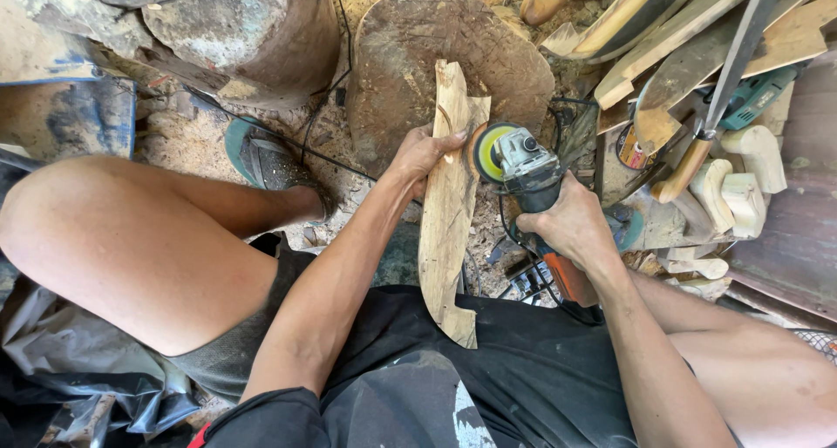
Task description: The person uses an angle grinder to smooth the edges of a curved wooden piece, then switches to a corded drill to bore a hole into the same piece. The work is performed while sitting on the floor in a cluttered workshop.
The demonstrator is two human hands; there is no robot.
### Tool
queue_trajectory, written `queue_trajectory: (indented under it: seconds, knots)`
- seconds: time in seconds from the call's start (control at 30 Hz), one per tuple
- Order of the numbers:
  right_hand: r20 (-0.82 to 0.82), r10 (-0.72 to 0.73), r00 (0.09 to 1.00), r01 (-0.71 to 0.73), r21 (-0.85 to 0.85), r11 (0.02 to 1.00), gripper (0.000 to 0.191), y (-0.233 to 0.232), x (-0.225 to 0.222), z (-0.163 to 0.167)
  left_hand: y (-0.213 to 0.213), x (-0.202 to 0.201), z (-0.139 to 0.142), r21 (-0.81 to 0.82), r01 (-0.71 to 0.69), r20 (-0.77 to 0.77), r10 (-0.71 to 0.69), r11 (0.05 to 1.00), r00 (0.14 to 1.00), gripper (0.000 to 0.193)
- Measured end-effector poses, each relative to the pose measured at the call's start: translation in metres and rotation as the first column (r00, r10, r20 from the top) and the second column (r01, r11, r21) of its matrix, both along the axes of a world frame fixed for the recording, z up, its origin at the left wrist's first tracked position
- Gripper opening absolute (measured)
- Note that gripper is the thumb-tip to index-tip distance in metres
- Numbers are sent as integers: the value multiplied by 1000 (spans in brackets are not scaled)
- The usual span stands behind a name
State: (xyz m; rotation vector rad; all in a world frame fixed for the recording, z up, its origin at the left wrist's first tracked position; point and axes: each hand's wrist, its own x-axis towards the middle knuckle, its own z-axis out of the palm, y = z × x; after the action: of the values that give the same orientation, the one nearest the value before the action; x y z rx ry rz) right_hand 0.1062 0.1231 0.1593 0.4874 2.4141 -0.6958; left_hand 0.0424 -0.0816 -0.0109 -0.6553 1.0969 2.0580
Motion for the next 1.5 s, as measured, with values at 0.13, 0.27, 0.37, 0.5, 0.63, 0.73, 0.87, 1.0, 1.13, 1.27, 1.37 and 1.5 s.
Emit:
queue_trajectory:
  seconds: [0.13, 0.27, 0.37, 0.5, 0.63, 0.73, 0.87, 1.0, 1.13, 1.27, 1.37, 1.5]
  knots:
    - [28, -3, 1000, 3, 19, 1000, 66, -4, -2, 3, 1, 1, -1, 2, -3, 14, 3, 1000, 1000, 52]
    - [5, 15, 1000, -16, 31, 999, 67, -6, -2, 4, -1, 1, -2, -2, 15, -1, -15, 1000, 1000, 55]
    - [12, 12, 1000, -12, 25, 1000, 67, -6, -2, 4, -1, 1, 0, 4, 2, 9, -2, 1000, 1000, 55]
    - [44, 16, 999, -17, 32, 999, 69, -7, -3, 3, 0, 1, 2, -12, -10, 26, 10, 1000, 1000, 54]
    - [47, 7, 999, -9, 39, 999, 68, -9, -4, 1, 0, 2, 2, -1, -3, 23, 3, 1000, 1000, 53]
    - [30, 10, 1000, -11, 32, 999, 69, -8, -4, 1, -1, 3, 0, 26, -10, 18, 10, 1000, 1000, 52]
    - [97, -127, 987, 126, 20, 992, 65, -2, -5, 9, -1, 2, -2, 17, 10, 25, -10, 1000, 1000, 50]
    - [-3, -111, 994, 111, 29, 993, 61, 6, -3, 16, 0, 2, -3, 50, -5, 6, 4, 999, 1000, 48]
    - [-15, -25, 1000, 25, 18, 1000, 67, 2, 2, 11, 0, 3, -6, 24, -12, 2, 12, 1000, 1000, 46]
    - [-1, 18, 1000, -18, 37, 999, 65, -4, 5, 2, 1, 5, -9, 38, -16, -23, 17, 999, 1000, 47]
    - [18, 22, 1000, -22, 45, 999, 65, -5, 5, 1, 1, 6, -9, 17, -12, -24, 12, 1000, 1000, 49]
    - [13, 32, 999, -32, 21, 999, 69, -6, 4, 3, 0, 5, -6, -50, 11, -14, -12, 999, 1000, 53]
